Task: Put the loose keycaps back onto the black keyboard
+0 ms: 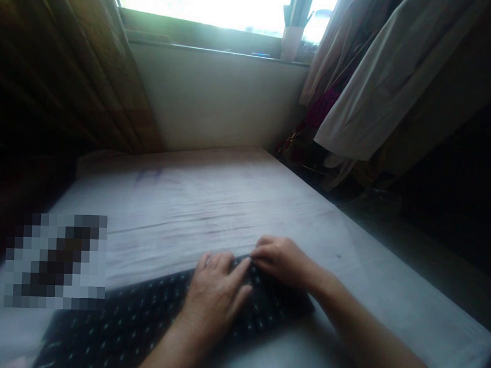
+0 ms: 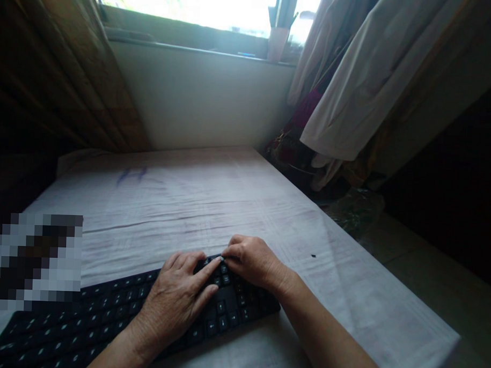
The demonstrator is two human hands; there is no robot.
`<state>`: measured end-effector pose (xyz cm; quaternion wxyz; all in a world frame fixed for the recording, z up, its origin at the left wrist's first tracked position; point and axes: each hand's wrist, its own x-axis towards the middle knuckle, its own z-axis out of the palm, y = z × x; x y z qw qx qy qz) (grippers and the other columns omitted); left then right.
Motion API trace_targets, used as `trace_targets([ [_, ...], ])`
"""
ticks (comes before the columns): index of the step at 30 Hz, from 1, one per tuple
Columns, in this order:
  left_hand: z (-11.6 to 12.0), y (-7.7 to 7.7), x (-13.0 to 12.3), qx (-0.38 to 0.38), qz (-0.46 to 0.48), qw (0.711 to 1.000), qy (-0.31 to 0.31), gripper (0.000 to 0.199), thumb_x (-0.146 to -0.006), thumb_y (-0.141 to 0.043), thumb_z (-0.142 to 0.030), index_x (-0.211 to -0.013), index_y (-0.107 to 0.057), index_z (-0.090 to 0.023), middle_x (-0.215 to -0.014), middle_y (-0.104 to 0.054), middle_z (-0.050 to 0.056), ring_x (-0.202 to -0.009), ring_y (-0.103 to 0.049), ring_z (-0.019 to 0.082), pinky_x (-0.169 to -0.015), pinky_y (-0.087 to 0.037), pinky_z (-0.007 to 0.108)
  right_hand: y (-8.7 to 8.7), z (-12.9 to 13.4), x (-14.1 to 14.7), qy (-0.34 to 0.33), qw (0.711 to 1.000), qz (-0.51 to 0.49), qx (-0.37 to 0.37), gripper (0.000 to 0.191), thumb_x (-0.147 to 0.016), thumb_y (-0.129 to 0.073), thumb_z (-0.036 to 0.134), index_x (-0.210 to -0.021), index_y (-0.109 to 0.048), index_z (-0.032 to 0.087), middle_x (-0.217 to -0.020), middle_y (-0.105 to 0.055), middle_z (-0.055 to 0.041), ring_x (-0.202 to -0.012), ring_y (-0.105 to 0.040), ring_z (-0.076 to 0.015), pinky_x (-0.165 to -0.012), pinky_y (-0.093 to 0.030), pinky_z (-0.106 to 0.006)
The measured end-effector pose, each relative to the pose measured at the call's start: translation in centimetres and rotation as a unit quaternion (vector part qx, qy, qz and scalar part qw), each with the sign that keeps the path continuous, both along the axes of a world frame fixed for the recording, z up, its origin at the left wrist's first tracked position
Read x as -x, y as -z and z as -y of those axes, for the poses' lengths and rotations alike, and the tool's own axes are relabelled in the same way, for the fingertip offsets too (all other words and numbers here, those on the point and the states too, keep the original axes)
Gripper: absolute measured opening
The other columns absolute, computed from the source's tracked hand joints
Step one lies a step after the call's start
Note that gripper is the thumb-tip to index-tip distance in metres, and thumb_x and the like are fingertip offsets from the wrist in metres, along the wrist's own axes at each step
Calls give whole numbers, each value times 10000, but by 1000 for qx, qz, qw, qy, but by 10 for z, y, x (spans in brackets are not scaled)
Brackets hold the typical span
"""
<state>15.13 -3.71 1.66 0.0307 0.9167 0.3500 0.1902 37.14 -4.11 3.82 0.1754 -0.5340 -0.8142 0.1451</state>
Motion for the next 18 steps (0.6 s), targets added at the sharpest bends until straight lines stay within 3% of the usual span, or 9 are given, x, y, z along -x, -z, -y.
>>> trace_targets([
  [10, 0, -1, -1, 0, -11, 1000, 1, 408, -899, -600, -391, -1297, -585, -301, -1200, -617, 75, -1093, -560, 274, -1000, -413, 502, -6, 0, 3, 18, 998, -38, 36, 179, -877, -616, 211, -931, -786, 223, -858, -722, -37, -757, -670, -141, -717, -494, -220],
  [18, 1, -3, -2, -2, -8, 1000, 3, 402, -905, -588, -398, -1295, -584, -303, -1177, -619, 71, -1074, -558, 266, -1003, -405, 495, -2, -2, 9, 116, 989, -66, 54, 89, -812, -669, 201, -762, -743, 198, -752, -711, -18, -701, -645, -148, -661, -472, -239],
])
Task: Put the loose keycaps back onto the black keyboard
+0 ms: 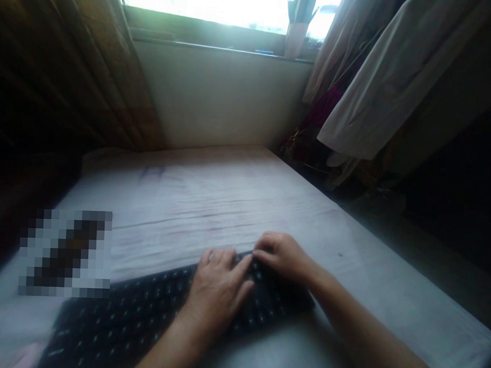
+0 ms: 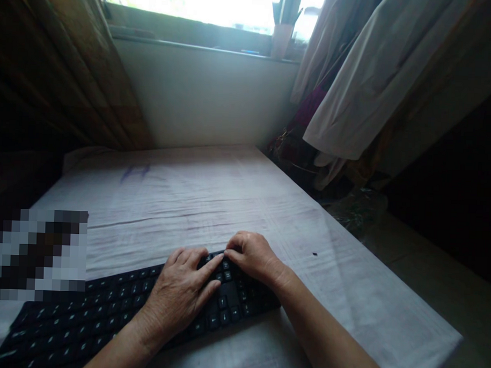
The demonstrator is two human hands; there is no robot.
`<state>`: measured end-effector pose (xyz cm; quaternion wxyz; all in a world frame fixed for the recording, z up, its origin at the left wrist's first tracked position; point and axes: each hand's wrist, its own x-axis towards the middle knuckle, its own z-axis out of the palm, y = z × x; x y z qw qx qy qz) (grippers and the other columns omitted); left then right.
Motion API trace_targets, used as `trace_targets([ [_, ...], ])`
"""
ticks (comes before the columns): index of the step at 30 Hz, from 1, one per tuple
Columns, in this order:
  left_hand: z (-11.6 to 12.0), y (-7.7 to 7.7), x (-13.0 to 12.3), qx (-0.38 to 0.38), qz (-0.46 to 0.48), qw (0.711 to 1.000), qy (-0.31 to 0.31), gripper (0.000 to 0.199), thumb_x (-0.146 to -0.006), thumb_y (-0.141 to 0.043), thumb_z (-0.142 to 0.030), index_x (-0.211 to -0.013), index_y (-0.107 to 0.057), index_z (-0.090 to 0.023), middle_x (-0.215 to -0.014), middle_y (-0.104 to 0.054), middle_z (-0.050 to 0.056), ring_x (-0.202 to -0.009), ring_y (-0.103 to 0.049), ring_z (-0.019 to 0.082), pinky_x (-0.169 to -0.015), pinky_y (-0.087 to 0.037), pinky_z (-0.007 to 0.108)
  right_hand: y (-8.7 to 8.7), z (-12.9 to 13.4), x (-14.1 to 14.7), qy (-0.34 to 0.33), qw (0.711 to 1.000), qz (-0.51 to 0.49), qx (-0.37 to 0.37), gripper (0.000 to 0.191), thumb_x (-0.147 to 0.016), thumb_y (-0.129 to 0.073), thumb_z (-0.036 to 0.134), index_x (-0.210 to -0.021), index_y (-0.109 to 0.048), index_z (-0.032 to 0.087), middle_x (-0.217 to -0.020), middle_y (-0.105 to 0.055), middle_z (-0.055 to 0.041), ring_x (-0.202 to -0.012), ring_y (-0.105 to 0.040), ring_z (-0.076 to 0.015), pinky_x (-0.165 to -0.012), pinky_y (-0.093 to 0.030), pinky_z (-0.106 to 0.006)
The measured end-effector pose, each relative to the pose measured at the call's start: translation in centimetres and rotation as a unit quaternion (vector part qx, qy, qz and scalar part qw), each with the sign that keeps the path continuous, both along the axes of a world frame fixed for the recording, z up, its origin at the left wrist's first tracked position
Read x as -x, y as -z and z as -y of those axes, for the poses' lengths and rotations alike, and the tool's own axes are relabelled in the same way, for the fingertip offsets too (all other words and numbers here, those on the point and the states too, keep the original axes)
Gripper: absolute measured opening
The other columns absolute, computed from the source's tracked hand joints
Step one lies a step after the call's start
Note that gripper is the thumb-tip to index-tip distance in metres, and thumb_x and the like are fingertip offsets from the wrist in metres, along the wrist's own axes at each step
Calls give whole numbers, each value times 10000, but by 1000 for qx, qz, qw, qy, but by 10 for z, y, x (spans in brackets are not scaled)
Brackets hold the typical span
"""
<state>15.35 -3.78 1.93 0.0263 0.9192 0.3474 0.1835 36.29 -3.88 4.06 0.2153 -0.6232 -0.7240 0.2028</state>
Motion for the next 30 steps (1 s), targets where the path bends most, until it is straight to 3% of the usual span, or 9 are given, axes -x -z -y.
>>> trace_targets([
  [15, 1, -2, 0, -9, -8, 1000, -3, 379, -903, -597, -365, -1276, -588, -299, -1157, -634, 61, -1041, -578, 260, -993, -401, 495, 0, 6, 9, 14, 1000, 16, -20, 133, -835, -630, 142, -720, -683, 180, -762, -664, -28, -698, -593, -145, -671, -440, -248],
  [20, 0, -1, 3, -9, 5, 1000, -6, 335, -934, -549, -352, -1250, -600, -252, -1162, -654, 65, -1042, -589, 247, -943, -443, 441, 4, 10, 3, 13, 998, -31, -43, 179, -912, -551, 182, -863, -723, 178, -838, -713, -43, -791, -648, -153, -753, -498, -257],
  [25, 1, -1, 4, -9, 12, 1000, -9, 298, -928, -557, -316, -1203, -621, -224, -1149, -673, 68, -1047, -602, 263, -939, -454, 462, 9, 9, -1, -17, 998, -45, -46, 203, -877, -610, 214, -1020, -751, 186, -959, -724, -65, -876, -670, -169, -829, -507, -269],
  [30, 1, 0, 3, -8, 15, 1000, -6, 306, -920, -569, -333, -1198, -628, -221, -1127, -675, 73, -1019, -608, 265, -917, -474, 452, 13, 6, 0, -27, 998, -37, -41, 161, -852, -640, 211, -939, -775, 214, -900, -702, -48, -823, -661, -164, -778, -503, -258],
])
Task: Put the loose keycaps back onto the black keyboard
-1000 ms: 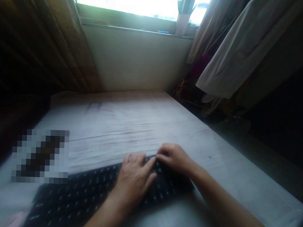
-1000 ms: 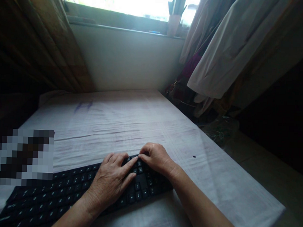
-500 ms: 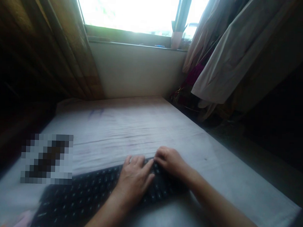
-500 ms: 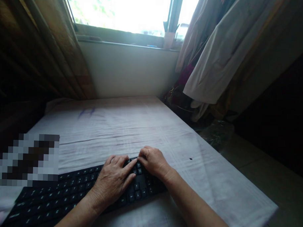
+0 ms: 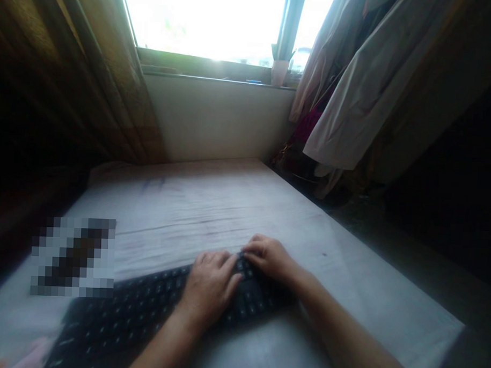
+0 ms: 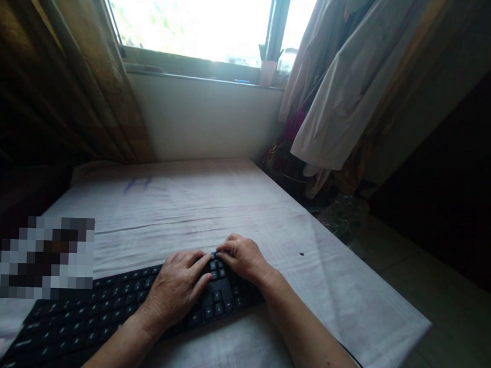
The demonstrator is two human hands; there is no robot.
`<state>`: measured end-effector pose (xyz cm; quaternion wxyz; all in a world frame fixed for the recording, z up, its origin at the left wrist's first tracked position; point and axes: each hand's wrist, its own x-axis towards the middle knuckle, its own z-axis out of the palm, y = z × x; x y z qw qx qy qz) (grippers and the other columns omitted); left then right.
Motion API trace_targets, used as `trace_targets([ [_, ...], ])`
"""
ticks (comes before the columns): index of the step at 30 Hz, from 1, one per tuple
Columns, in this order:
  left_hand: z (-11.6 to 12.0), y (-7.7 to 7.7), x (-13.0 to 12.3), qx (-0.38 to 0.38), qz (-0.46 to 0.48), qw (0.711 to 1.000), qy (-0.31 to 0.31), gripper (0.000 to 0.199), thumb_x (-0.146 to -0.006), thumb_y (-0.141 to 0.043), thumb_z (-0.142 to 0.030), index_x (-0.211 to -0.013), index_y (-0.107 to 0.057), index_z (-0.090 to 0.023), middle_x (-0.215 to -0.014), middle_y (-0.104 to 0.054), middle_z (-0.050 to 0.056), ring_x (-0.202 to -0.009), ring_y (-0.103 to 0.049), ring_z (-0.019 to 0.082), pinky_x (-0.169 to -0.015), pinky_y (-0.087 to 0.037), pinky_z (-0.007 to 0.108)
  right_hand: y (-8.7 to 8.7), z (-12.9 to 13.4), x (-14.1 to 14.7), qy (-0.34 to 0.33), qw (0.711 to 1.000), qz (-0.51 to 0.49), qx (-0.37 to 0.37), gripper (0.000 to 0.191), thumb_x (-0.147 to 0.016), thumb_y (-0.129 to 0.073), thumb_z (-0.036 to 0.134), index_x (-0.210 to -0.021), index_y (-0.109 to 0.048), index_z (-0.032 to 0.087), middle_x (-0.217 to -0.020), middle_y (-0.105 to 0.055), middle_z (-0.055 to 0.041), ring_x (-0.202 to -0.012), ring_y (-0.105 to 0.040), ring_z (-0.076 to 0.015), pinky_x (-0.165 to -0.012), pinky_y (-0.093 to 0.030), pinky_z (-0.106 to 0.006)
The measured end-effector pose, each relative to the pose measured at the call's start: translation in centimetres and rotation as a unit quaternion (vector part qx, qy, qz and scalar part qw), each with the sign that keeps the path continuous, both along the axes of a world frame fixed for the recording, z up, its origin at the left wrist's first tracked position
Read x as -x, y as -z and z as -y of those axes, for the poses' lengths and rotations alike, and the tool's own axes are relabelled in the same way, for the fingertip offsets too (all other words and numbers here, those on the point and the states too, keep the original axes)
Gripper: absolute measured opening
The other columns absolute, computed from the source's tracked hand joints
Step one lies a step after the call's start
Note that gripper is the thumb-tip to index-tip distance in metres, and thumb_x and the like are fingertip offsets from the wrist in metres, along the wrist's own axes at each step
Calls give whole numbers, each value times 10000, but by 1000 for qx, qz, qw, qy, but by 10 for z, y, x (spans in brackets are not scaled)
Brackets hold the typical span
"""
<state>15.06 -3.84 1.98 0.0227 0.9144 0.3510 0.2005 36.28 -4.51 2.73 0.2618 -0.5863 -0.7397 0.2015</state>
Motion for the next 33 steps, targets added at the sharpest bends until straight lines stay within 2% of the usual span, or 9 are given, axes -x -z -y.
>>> trace_targets([
  [6, -1, 5, 1, 5, 11, 1000, 4, 338, -918, -572, -337, -1233, -608, -219, -1156, -656, 76, -1052, -592, 268, -933, -478, 453, -1, 3, -3, 2, 1000, -12, -3, 121, -826, -660, 169, -884, -760, 207, -866, -685, -34, -799, -650, -153, -748, -502, -246],
  [19, 1, 6, 2, 3, 33, 999, 5, 331, -908, -582, -317, -1220, -605, -211, -1164, -652, 88, -1043, -595, 271, -934, -496, 459, 2, 4, -2, 10, 1000, -19, -21, 120, -829, -644, 134, -866, -742, 193, -854, -681, -39, -803, -652, -154, -758, -509, -254],
  [33, -1, 8, 1, -4, 37, 999, 2, 339, -894, -599, -311, -1217, -610, -211, -1154, -659, 86, -1053, -602, 273, -934, -504, 458, -1, 5, 0, -9, 999, 35, -24, 134, -838, -642, 116, -887, -741, 192, -875, -682, -42, -801, -654, -151, -754, -516, -240],
])
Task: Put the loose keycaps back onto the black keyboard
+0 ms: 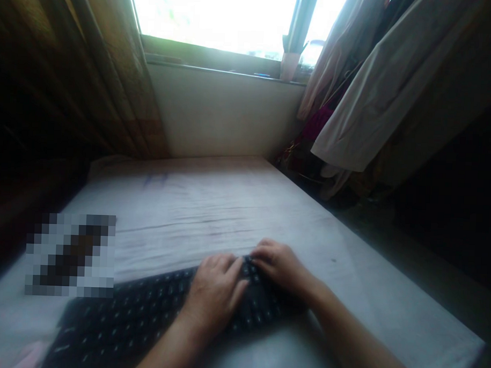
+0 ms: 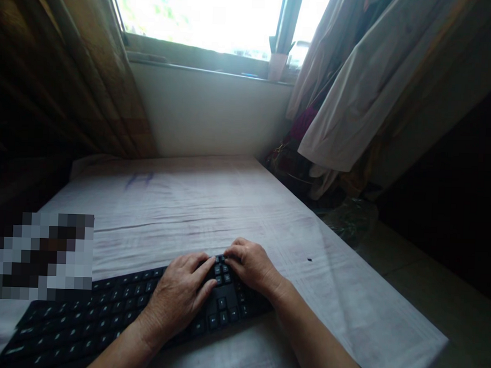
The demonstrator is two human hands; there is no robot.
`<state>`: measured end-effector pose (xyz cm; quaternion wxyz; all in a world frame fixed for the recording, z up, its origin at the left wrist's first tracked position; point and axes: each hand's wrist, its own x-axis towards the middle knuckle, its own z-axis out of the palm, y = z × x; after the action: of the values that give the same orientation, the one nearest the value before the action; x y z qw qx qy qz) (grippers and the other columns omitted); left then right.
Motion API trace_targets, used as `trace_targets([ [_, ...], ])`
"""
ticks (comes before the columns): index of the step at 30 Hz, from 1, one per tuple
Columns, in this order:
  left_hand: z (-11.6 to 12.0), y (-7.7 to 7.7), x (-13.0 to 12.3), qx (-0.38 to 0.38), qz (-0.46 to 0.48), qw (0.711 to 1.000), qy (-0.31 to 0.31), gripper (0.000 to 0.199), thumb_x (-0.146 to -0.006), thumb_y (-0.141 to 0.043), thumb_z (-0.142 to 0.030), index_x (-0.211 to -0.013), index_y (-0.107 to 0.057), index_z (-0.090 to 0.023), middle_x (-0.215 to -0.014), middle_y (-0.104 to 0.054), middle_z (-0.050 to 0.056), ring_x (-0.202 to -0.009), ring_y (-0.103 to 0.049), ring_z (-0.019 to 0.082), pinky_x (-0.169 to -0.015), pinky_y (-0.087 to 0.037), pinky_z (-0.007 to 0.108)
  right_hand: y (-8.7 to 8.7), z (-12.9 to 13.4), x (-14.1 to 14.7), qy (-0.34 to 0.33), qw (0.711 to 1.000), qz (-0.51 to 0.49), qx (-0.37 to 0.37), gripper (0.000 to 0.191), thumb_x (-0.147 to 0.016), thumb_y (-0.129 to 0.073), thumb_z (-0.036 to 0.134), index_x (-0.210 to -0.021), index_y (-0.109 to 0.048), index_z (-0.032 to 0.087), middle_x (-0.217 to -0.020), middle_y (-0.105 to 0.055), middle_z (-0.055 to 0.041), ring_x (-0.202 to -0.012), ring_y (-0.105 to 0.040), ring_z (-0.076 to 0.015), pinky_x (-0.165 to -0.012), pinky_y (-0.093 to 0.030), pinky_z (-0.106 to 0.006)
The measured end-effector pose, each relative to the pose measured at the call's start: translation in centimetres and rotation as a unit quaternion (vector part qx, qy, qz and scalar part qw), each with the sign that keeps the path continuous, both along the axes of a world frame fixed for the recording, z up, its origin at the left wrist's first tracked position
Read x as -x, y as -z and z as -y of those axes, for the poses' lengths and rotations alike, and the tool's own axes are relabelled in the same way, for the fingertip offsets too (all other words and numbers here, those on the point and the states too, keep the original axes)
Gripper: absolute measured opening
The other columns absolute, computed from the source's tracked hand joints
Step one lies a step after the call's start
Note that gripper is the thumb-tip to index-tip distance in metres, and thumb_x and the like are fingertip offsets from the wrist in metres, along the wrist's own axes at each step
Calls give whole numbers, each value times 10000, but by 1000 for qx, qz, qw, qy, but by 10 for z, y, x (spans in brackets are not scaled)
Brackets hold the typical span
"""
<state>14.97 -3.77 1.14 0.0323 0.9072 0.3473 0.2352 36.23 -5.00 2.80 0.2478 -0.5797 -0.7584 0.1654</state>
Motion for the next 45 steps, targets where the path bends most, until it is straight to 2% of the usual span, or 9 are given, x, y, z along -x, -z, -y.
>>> trace_targets([
  [7, 0, -1, -1, 2, -1, 1000, -3, 330, -900, -585, -316, -1214, -611, -216, -1156, -659, 88, -1038, -610, 266, -923, -511, 450, -13, 0, 6, 3, 997, 81, 15, 147, -875, -612, 141, -918, -743, 191, -906, -687, -54, -805, -651, -156, -758, -501, -243],
  [14, 1, -2, 0, 8, -4, 1000, -1, 320, -901, -579, -310, -1202, -619, -210, -1144, -661, 94, -1030, -613, 271, -923, -511, 458, -29, 0, 16, -2, 983, 181, 40, 205, -899, -546, 137, -818, -731, 174, -879, -681, -88, -729, -640, -175, -650, -445, -252],
  [19, 0, -1, 0, 13, -3, 1000, -1, 326, -905, -577, -318, -1211, -617, -214, -1164, -655, 95, -1049, -606, 270, -938, -505, 461, -35, -2, 19, -15, 976, 208, 55, 218, -908, -540, 134, -813, -730, 179, -872, -680, -89, -696, -634, -172, -613, -415, -247],
  [23, 1, -2, 1, 17, -5, 1000, 0, 331, -896, -590, -309, -1212, -616, -213, -1157, -654, 89, -1054, -602, 270, -933, -507, 455, -34, -3, 18, -15, 978, 199, 57, 204, -912, -557, 154, -814, -734, 176, -874, -680, -85, -710, -640, -170, -630, -426, -245],
  [29, 0, -3, 0, 11, -3, 1000, 3, 317, -899, -586, -298, -1202, -616, -210, -1141, -656, 90, -1037, -604, 269, -925, -508, 453, -23, 2, 13, 4, 987, 153, 43, 170, -920, -569, 161, -900, -737, 177, -907, -680, -65, -805, -656, -161, -727, -474, -230],
  [36, 1, -1, 0, 10, -9, 1000, 4, 351, -906, -577, -309, -1240, -602, -206, -1164, -646, 95, -1047, -594, 271, -937, -500, 460, -19, -2, 9, -2, 991, 127, 30, 171, -894, -587, 177, -843, -749, 197, -855, -678, -55, -740, -637, -157, -682, -470, -239],
  [40, 0, 0, 0, 9, -14, 1000, 4, 387, -909, -576, -327, -1290, -585, -256, -1171, -629, 83, -1050, -580, 266, -939, -491, 459, -15, -4, 6, -8, 994, 108, 27, 190, -884, -577, 159, -844, -756, 206, -850, -682, -49, -731, -635, -150, -676, -471, -235],
  [45, -1, -2, -1, 13, -24, 1000, 6, 365, -892, -603, -352, -1252, -619, -294, -1160, -609, 80, -1048, -562, 277, -935, -480, 477, -9, -2, 4, 2, 998, 64, 21, 190, -876, -585, 158, -858, -767, 213, -858, -690, -48, -770, -650, -158, -720, -490, -245],
])
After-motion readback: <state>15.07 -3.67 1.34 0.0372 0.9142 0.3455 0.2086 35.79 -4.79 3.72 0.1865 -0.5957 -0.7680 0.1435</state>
